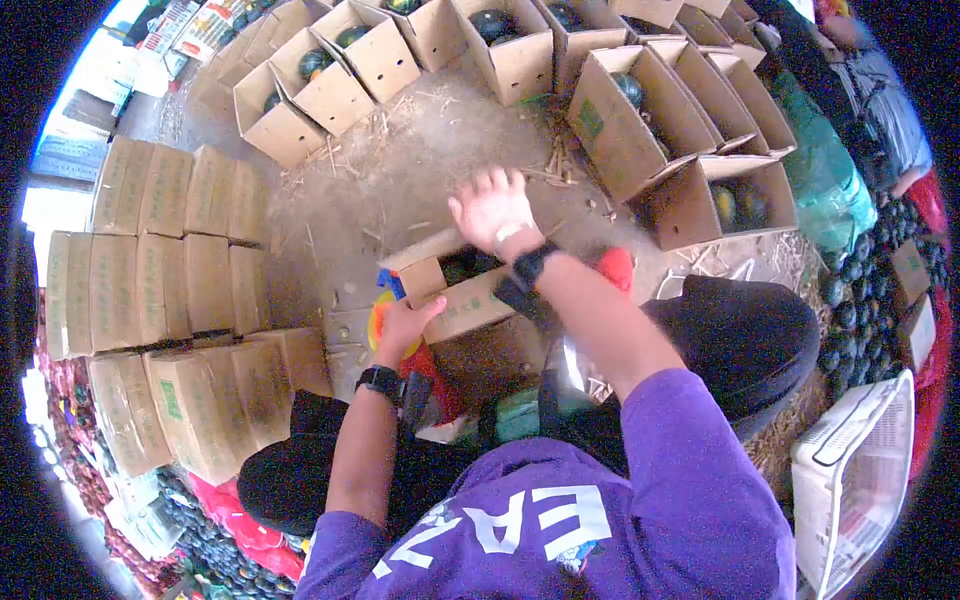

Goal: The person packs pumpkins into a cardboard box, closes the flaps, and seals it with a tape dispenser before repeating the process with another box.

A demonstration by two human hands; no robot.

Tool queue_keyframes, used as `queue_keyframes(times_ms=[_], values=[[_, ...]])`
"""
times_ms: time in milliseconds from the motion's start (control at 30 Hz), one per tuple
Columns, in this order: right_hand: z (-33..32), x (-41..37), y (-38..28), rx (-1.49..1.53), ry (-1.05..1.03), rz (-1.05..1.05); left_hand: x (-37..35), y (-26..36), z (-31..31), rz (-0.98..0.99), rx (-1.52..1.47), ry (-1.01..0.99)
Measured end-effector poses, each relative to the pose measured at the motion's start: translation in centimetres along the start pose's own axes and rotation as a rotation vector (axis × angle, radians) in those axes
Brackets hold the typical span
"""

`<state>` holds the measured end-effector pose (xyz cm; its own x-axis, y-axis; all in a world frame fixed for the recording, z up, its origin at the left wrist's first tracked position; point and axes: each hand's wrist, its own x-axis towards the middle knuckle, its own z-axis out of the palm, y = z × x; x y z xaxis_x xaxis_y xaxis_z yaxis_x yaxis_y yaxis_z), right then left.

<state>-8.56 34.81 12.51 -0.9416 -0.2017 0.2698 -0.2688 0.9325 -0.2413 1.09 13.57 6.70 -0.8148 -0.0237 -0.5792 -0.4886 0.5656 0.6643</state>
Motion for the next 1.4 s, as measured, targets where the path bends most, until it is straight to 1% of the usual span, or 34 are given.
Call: queue_keyframes(times_ms=[33,67,100,133,167,200,233,267,300,333,367,400,433,500,567,600,633,700,767,800,867,900,933,1033,1067,1133,1167,1233,1267,1300,1367,1400], values=[[-0.2,-2.3,-0.3,-0.103,-0.072,-0.007,0.2,0.2,-0.5,0.031,-0.031,-0.042],[-0.5,-5.3,-0.4,-0.194,-0.094,0.008,0.3,0.3,-0.6,0.064,-0.074,-0.081],[-0.2,-8.6,0.0,-0.172,-0.341,0.097,-0.2,-0.3,-0.5,0.09,-0.113,-0.127],[-0.6,-8.8,-0.3,-0.155,-0.389,0.128,0.7,-1.1,-0.8,0.349,-0.123,-0.146],[-0.9,-8.7,0.1,-0.146,-0.45,0.134,2.5,-2.0,-1.8,0.296,-0.115,-0.15],[-1.0,-9.1,0.1,-0.124,-0.495,0.132,1.5,-1.9,-3.6,0.205,-0.095,-0.172],[-0.7,-8.2,0.2,-0.091,-0.521,0.153,0.6,-0.7,-6.0,0.205,-0.054,-0.033],[-0.4,-6.9,0.6,-0.061,-0.536,0.163,-0.4,2.0,-8.6,0.215,-0.017,0.118],[-0.1,-6.7,0.7,-0.065,-0.532,0.158,-2.5,5.2,-10.7,0.249,-0.143,0.139],[0.1,-6.8,0.8,-0.072,-0.531,0.155,-4.3,7.8,-11.8,0.368,-0.377,0.156],[0.2,-7.0,0.7,-0.084,-0.526,0.148,-5.5,10.0,-12.6,0.479,-0.544,0.135],[0.0,-7.1,0.5,-0.103,-0.532,0.151,-7.9,13.7,-12.8,0.486,-0.715,0.009],[-0.1,-7.1,0.4,-0.115,-0.528,0.142,-7.4,14.0,-13.5,0.499,-0.753,-0.152],[-0.3,-7.2,0.2,-0.145,-0.509,0.12,-5.2,13.0,-11.6,0.568,-0.365,-0.008],[-0.2,-7.8,0.2,-0.22,-0.46,0.051,-2.7,11.0,-7.5,0.39,0.25,-0.099],[0.1,-8.4,0.4,-0.259,-0.431,0.025,-2.4,9.1,-6.6,0.451,0.243,-0.093],[1.2,-9.0,0.8,-0.212,-0.245,0.059,-1.4,8.7,-6.3,0.542,0.247,-0.086],[0.3,-10.9,1.4,0.229,0.064,0.19,-1.3,8.1,-6.5,0.479,0.11,-0.08],[0.9,-12.1,1.1,0.624,0.14,0.386,-1.2,8.2,-6.5,0.464,0.041,-0.11],[-0.1,-11.8,0.6,0.686,-0.021,0.515,-1.2,7.7,-6.2,0.496,0.095,-0.111],[3.1,-11.8,1.9,1.814,-0.36,0.883,-1.1,8.1,-6.0,0.551,0.162,-0.112],[3.1,-11.6,1.9,2.387,-0.555,1.009,-1.8,8.5,-5.7,0.559,0.174,-0.115],[3.1,-11.8,1.1,2.455,-0.54,0.884,-2.3,8.9,-5.5,0.566,0.184,-0.115],[2.7,-11.4,-1.1,2.244,-0.229,0.944,-2.7,10.0,-5.3,0.606,0.284,-0.131],[4.7,-11.8,-0.6,2.217,-0.226,0.902,-3.1,10.4,-5.1,0.616,0.304,-0.15],[1.8,-11.5,1.5,1.221,-0.226,0.616,-4.1,11.5,-4.5,0.638,0.331,-0.186],[0.8,-11.4,3.1,0.725,-0.217,0.459,-4.3,12.4,-4.5,0.595,0.376,-0.23],[3.2,-13.0,8.9,0.629,-0.129,0.502,-4.5,13.7,-4.5,0.48,0.459,-0.321],[3.2,-13.9,11.0,0.566,-0.214,0.668,-3.0,12.7,-4.2,0.443,0.53,-0.358],[3.0,-14.0,12.5,0.49,-0.291,0.826,-2.5,13.6,-3.3,0.471,0.605,-0.288],[2.9,-13.1,11.0,0.353,-0.234,0.86,-2.7,15.3,-0.7,0.51,0.762,-0.166],[2.5,-12.4,10.8,0.279,-0.203,0.86,-3.0,16.0,-0.4,0.447,0.725,-0.128]])
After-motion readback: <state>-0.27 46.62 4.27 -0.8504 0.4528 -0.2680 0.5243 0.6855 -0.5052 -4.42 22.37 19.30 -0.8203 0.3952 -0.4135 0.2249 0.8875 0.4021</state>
